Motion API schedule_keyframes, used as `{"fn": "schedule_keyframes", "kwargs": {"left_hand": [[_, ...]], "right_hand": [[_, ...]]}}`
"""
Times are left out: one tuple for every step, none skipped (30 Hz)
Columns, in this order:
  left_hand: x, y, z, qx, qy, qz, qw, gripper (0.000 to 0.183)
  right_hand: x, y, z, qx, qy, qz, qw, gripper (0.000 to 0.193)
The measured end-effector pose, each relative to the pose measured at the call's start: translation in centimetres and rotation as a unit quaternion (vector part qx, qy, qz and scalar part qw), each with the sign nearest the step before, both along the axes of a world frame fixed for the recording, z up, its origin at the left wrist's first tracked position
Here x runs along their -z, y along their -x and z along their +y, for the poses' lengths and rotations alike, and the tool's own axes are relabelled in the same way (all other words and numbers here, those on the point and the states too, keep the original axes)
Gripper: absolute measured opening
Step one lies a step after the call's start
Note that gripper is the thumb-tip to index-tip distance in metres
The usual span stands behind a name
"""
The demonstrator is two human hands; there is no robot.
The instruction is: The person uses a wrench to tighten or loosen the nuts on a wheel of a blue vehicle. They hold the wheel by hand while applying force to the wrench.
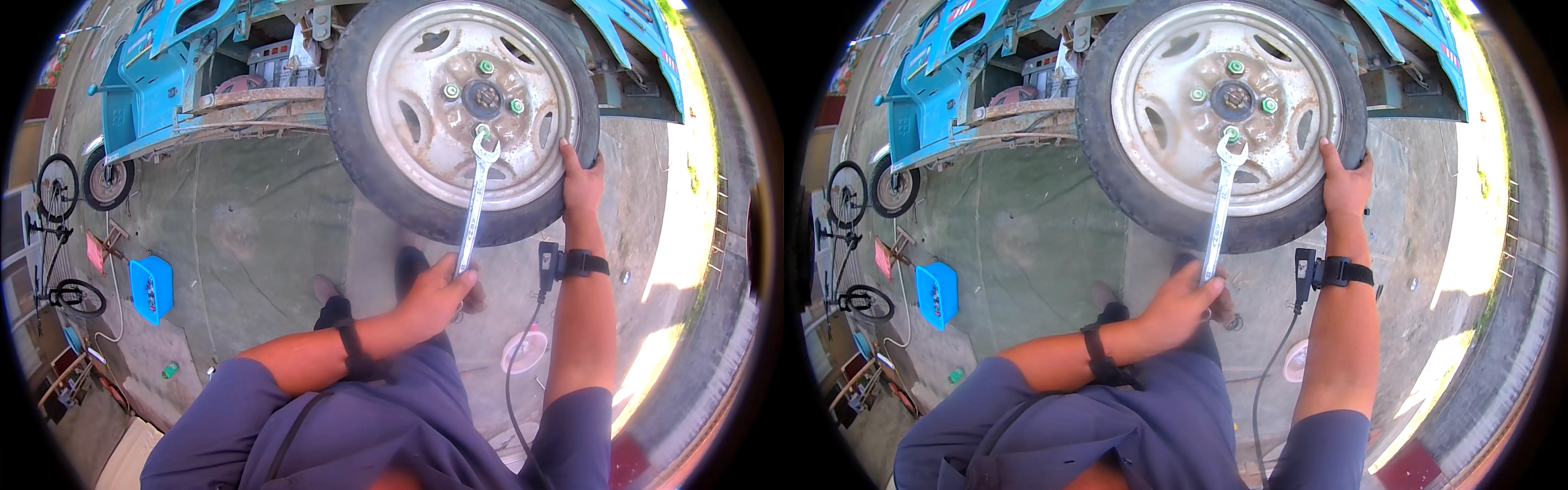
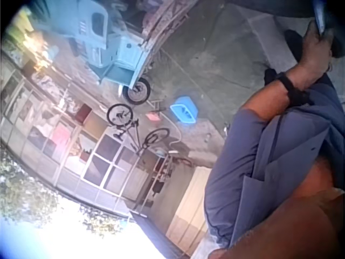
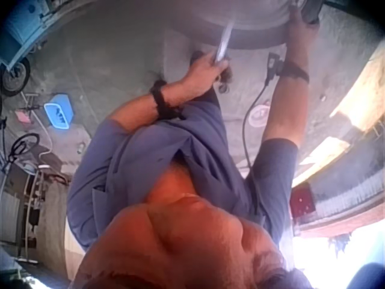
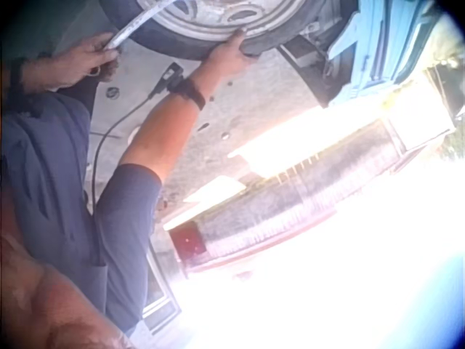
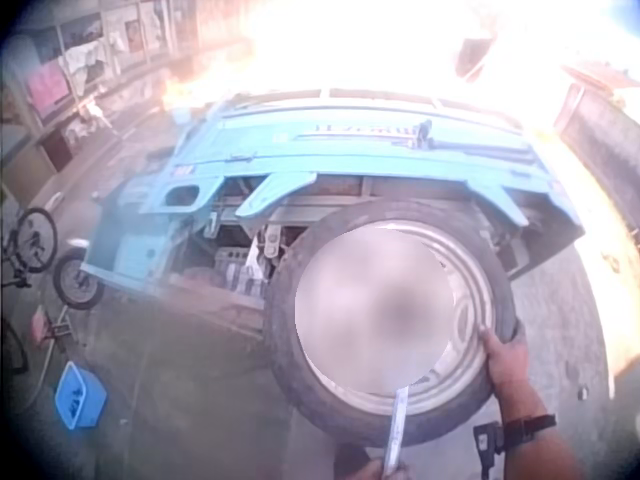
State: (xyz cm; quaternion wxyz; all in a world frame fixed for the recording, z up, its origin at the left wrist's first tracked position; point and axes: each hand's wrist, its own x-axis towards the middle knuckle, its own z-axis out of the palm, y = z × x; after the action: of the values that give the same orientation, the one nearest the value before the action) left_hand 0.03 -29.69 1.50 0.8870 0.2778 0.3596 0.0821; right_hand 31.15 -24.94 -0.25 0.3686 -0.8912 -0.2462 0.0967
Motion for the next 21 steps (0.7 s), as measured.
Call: {"fn": "schedule_keyframes", "kwargs": {"left_hand": [[-0.1,-0.3,-0.1,-0.006,0.005,0.008,1.0,0.024],[-0.1,-0.7,-0.3,-0.011,0.01,0.016,1.0,0.024],[0.0,-1.1,-0.5,-0.025,0.029,-0.001,0.999,0.024],[0.0,-1.5,-0.8,-0.038,0.049,-0.019,0.998,0.024],[0.1,-1.9,-1.1,-0.051,0.068,-0.037,0.996,0.024],[0.2,-2.4,-1.4,-0.056,0.073,-0.039,0.995,0.025],[0.4,-2.9,-1.6,-0.061,0.078,-0.042,0.994,0.026],[0.4,-3.4,-1.9,-0.065,0.083,-0.044,0.993,0.026],[0.3,-3.9,-2.1,-0.077,0.093,-0.046,0.992,0.026],[0.2,-4.4,-2.2,-0.089,0.103,-0.048,0.99,0.025],[0.1,-4.9,-2.4,-0.101,0.113,-0.05,0.987,0.025],[0.3,-5.5,-2.6,-0.103,0.12,-0.068,0.985,0.023],[0.5,-6.1,-2.7,-0.106,0.127,-0.085,0.983,0.021],[0.6,-6.8,-2.9,-0.108,0.135,-0.103,0.98,0.02],[0.7,-7.6,-3.2,-0.116,0.141,-0.115,0.976,0.018],[0.7,-8.6,-3.5,-0.124,0.147,-0.128,0.973,0.016],[0.8,-9.5,-3.7,-0.132,0.154,-0.14,0.969,0.014],[0.8,-10.4,-3.9,-0.143,0.156,-0.139,0.968,0.013],[0.9,-11.3,-4.0,-0.153,0.158,-0.137,0.966,0.013],[1.2,-11.8,-4.1,-0.164,0.16,-0.136,0.964,0.012],[0.7,-12.0,-3.8,-0.158,0.162,-0.104,0.969,0.013]], "right_hand": [[-0.1,0.1,0.0,-0.001,0.003,-0.002,1.0,0.098],[-0.2,0.2,0.1,-0.002,0.006,-0.003,1.0,0.098],[-0.3,0.3,0.1,-0.003,0.004,0.0,1.0,0.098],[-0.5,0.5,0.2,-0.003,0.002,0.003,1.0,0.098],[-0.5,0.5,0.2,-0.003,0.0,0.006,1.0,0.099],[-0.5,0.5,0.2,-0.001,0.003,0.001,1.0,0.099],[-0.4,0.4,0.2,0.002,0.007,-0.004,1.0,0.099],[-0.4,0.4,0.1,0.005,0.01,-0.01,1.0,0.099],[-0.3,0.3,0.1,0.004,0.008,-0.009,1.0,0.1],[-0.1,0.1,0.1,0.003,0.006,-0.009,1.0,0.1],[0.0,0.0,0.0,0.001,0.004,-0.009,1.0,0.1],[-0.1,0.3,0.1,0.0,0.003,-0.006,1.0,0.1],[-0.4,0.6,0.2,-0.001,0.002,-0.002,1.0,0.1],[-0.5,0.7,0.2,-0.002,0.0,0.001,1.0,0.1],[-0.4,0.6,0.1,-0.002,0.003,-0.006,1.0,0.1],[-0.3,0.5,0.1,-0.003,0.005,-0.012,1.0,0.1],[-0.2,0.4,0.1,-0.003,0.007,-0.019,1.0,0.1],[-0.3,0.4,0.1,-0.003,0.008,-0.019,1.0,0.1],[-0.3,0.4,0.1,-0.003,0.009,-0.019,1.0,0.1],[-0.4,0.4,0.1,-0.003,0.011,-0.018,1.0,0.1],[-0.2,0.3,0.0,-0.005,0.005,-0.015,1.0,0.099]]}}
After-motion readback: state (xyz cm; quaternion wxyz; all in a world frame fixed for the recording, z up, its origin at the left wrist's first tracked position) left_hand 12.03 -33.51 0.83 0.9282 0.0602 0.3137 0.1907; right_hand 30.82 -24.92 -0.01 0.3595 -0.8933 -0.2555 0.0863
